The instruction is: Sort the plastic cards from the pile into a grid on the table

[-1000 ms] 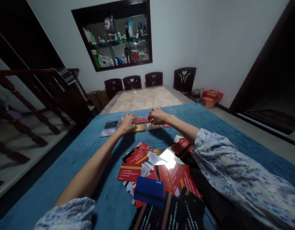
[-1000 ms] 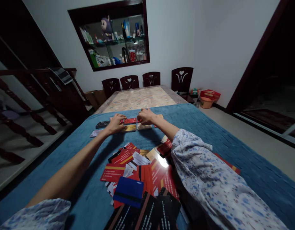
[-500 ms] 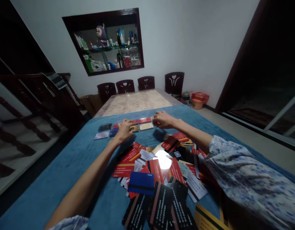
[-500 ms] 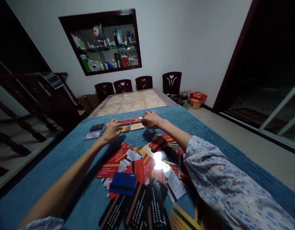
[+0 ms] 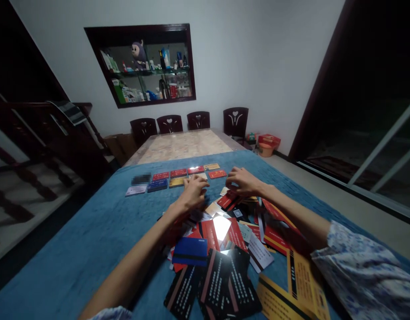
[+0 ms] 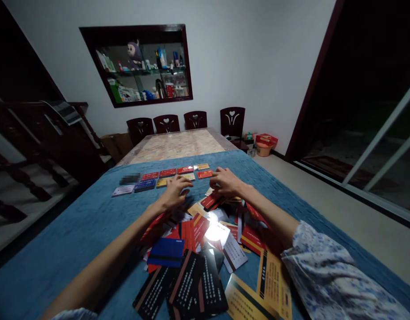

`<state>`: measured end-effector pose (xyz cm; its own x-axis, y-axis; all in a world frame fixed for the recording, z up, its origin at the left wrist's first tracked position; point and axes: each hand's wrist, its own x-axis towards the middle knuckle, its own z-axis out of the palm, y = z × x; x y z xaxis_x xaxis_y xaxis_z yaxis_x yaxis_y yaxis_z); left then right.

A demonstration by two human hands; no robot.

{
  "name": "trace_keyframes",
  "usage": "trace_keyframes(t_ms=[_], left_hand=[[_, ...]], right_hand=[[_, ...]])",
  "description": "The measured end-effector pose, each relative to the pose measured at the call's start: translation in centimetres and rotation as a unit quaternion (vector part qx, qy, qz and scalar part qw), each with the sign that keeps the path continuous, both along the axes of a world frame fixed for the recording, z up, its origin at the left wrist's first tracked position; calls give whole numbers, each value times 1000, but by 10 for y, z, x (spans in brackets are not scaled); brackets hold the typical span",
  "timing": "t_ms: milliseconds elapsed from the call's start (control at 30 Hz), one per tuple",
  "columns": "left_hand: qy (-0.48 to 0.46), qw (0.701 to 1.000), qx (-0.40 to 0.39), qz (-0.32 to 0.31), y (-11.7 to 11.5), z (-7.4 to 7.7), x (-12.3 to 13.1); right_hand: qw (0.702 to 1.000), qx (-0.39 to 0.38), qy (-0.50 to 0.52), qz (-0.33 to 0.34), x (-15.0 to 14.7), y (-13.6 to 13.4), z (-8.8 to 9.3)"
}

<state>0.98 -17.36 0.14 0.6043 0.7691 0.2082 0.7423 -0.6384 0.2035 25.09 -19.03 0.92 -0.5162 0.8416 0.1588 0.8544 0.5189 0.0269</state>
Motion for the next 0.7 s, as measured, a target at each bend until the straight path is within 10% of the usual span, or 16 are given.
trace_keyframes(t_ms=[700], left_hand=[[86, 989, -25, -113, -28, -17, 35]], right_hand=[[988, -11, 139, 71, 24, -17, -58]])
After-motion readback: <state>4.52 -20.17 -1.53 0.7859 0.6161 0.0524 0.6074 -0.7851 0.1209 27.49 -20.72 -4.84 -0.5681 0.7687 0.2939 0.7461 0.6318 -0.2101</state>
